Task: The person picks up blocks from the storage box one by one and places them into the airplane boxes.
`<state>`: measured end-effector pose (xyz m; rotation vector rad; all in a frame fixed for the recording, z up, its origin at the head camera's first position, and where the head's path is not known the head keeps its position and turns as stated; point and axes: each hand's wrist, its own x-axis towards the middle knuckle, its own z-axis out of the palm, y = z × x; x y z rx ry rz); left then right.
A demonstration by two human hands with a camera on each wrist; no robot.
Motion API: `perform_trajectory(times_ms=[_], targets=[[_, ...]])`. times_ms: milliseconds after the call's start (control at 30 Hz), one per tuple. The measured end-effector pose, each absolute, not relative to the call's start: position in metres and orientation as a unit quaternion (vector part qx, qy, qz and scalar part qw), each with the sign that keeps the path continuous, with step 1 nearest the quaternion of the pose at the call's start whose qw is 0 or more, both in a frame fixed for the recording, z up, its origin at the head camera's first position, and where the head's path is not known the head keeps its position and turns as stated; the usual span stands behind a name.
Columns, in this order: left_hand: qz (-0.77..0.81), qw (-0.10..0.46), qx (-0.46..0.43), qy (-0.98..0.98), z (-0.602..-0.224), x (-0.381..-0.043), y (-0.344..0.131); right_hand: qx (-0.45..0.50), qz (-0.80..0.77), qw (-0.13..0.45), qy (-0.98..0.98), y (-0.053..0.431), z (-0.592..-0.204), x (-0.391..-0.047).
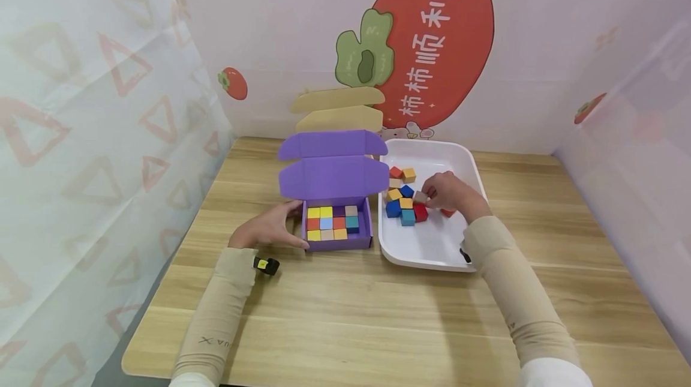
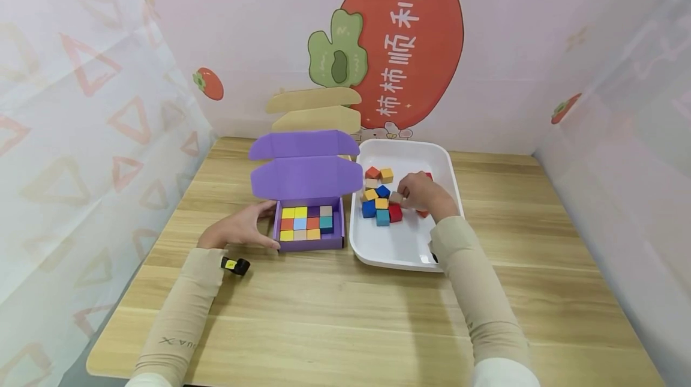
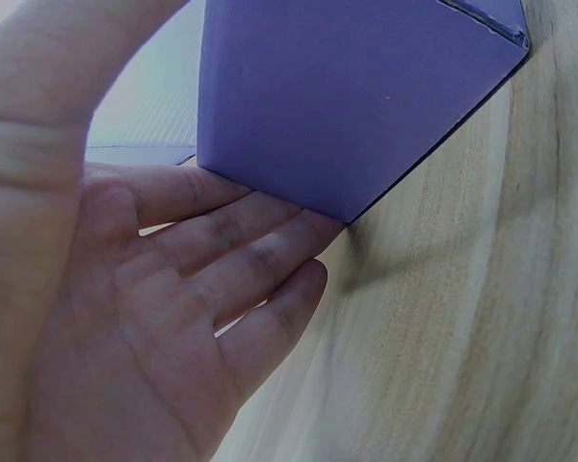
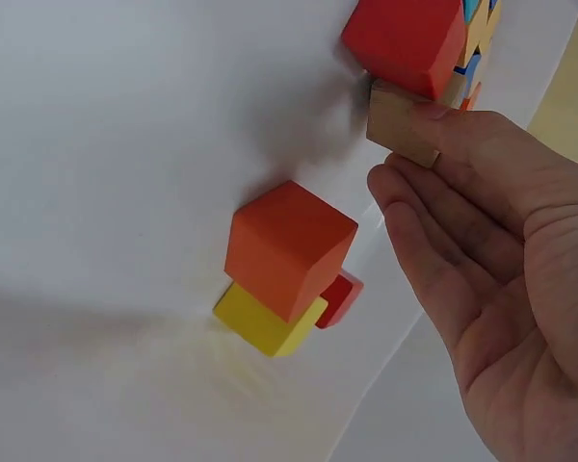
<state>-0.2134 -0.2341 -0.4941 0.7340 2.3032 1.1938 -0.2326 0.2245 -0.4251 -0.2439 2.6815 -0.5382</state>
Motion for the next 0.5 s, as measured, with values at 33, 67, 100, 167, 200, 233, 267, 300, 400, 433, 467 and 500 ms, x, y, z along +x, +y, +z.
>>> perform_trajectory(times_ms=[33, 67, 100, 167, 200, 233, 267, 300, 400, 433, 467, 500], targets=[[0.431, 0.221, 0.265, 0.834, -0.494, -0.213, -0.234, -0.088, -0.195, 0.195, 0.957, 0.225, -0.423, -0.232], [0.430, 0.221, 0.265, 0.834, -0.493, -0.213, -0.234, -0.091, -0.196, 0.191, 0.957, 0.225, -0.420, -0.231], [0.428, 0.220, 0.264, 0.836, -0.493, -0.213, -0.234, -0.090, -0.201, 0.187, 0.957, 0.225, -0.418, -0.230], [0.426, 0.221, 0.263, 0.837, -0.493, -0.213, -0.234, -0.103, -0.205, 0.171, 0.958, 0.224, -0.414, -0.227], [0.426, 0.222, 0.262, 0.837, -0.493, -0.212, -0.234, -0.112, -0.207, 0.161, 0.958, 0.224, -0.411, -0.226], [0.426, 0.222, 0.262, 0.837, -0.493, -0.212, -0.234, -0.123, -0.206, 0.151, 0.959, 0.223, -0.409, -0.224], [0.425, 0.222, 0.263, 0.837, -0.492, -0.212, -0.234, -0.132, -0.206, 0.143, 0.959, 0.221, -0.406, -0.223], [0.425, 0.222, 0.263, 0.837, -0.492, -0.212, -0.234, -0.143, -0.208, 0.138, 0.958, 0.219, -0.403, -0.221], [0.422, 0.220, 0.266, 0.838, -0.491, -0.212, -0.233, -0.169, -0.207, 0.134, 0.954, 0.210, -0.392, -0.214], [0.420, 0.219, 0.266, 0.840, -0.491, -0.212, -0.233, -0.176, -0.207, 0.135, 0.953, 0.206, -0.389, -0.211], [0.418, 0.219, 0.266, 0.841, -0.491, -0.212, -0.232, -0.181, -0.207, 0.137, 0.952, 0.203, -0.386, -0.208], [0.417, 0.219, 0.265, 0.841, -0.491, -0.212, -0.232, -0.186, -0.207, 0.139, 0.950, 0.199, -0.384, -0.205]])
